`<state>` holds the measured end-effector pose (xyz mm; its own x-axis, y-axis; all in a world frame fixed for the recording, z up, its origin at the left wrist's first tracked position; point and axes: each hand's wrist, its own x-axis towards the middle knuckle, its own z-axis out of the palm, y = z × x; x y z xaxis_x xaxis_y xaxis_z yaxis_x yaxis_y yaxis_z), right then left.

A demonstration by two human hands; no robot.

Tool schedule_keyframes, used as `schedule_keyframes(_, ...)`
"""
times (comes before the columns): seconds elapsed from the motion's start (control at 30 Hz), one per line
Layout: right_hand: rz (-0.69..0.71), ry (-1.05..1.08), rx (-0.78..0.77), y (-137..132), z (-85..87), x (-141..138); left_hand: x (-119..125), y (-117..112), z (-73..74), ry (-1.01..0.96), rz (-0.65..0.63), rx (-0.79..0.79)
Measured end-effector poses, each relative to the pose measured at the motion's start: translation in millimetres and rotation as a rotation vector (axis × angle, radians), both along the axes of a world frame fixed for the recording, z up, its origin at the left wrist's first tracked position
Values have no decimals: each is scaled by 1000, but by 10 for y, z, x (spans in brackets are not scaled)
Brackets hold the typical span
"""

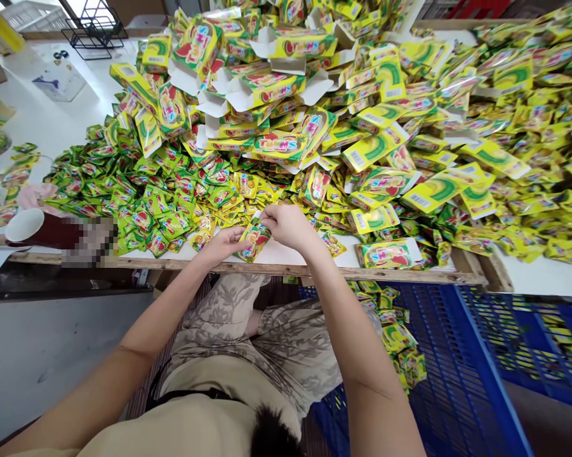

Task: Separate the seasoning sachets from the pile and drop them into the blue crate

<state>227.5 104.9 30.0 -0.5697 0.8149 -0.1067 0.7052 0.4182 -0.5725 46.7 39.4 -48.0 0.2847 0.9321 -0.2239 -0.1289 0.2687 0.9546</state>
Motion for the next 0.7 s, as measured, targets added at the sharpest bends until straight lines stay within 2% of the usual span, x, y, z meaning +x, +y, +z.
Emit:
schedule_keyframes(0.2, 69, -30, -119, 63, 118, -56, 36, -2, -20, 37, 58, 7)
schedule_keyframes(0.3, 109, -63, -190, 95, 148, -102, 42, -9, -6, 48, 20, 31)
schedule_keyframes(0.43, 170, -95, -185, 127, 130, -171, 45, -6, -3, 84, 19, 45)
schedule_keyframes(0.7, 240, -124, -265, 212, 87, -250, 28, 23, -96, 178, 32, 82)
